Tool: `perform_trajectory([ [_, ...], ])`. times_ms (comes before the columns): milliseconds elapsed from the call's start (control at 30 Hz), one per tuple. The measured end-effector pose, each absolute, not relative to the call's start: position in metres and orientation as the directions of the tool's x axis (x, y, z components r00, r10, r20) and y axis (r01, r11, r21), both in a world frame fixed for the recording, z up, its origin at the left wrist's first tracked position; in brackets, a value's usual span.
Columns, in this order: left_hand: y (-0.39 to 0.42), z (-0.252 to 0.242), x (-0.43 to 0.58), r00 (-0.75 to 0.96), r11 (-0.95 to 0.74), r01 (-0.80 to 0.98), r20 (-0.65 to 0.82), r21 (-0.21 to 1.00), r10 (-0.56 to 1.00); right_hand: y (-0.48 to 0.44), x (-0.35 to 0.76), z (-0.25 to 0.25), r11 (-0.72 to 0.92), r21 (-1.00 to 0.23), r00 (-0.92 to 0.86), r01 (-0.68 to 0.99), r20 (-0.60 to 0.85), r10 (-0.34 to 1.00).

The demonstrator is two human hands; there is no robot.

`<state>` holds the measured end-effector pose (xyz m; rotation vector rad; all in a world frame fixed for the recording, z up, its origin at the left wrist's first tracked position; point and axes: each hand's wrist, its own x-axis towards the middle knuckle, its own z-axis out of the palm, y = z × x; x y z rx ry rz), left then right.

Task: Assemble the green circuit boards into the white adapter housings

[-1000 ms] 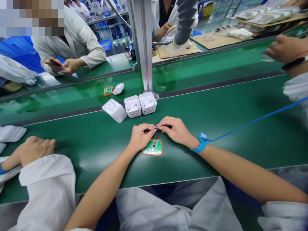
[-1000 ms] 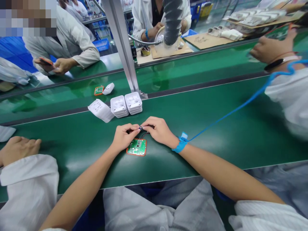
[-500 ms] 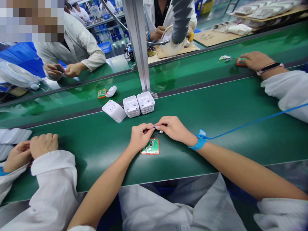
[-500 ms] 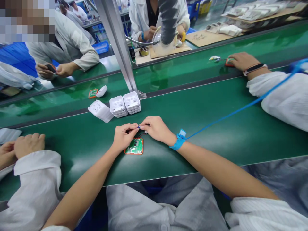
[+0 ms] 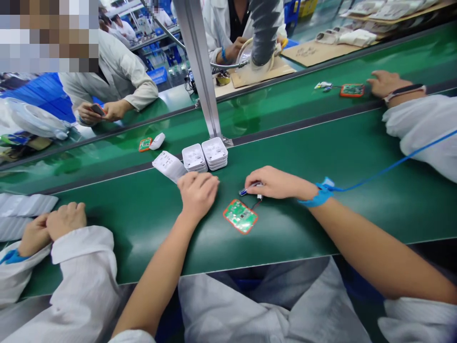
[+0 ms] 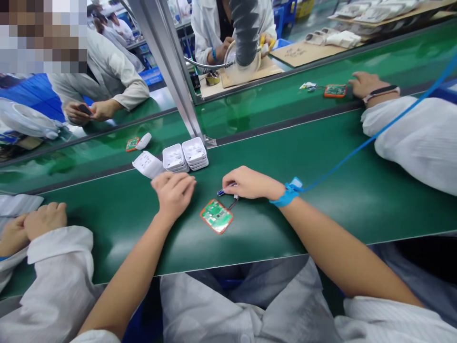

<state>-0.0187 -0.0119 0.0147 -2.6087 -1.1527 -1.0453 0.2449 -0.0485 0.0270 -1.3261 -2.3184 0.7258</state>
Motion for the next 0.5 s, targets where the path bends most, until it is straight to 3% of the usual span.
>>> perform_trajectory([
  [133,0.003,0.012,-0.033,0.164,-0.437,0.874,0.716,0.214,0.678,-0.054,0.254,0.021,0.189,-0.327,-0.097,0.926,0.278,0.956],
  [233,0.009,0.006,-0.037,0.145,-0.415,0.880,0.701,0.231,0.698,-0.061,0.247,0.017,0.064,-0.243,-0.013,0.968,0.206,0.979],
  [367,0.010,0.003,-0.040,0.114,-0.421,0.889,0.803,0.180,0.584,-0.064,0.241,0.012,0.148,-0.238,-0.129,0.960,0.094,0.987],
  [500,0.007,0.007,-0.044,0.101,-0.488,0.857,0.877,0.163,0.470,-0.060,0.241,0.013,0.274,-0.392,-0.188,0.878,0.243,0.952],
])
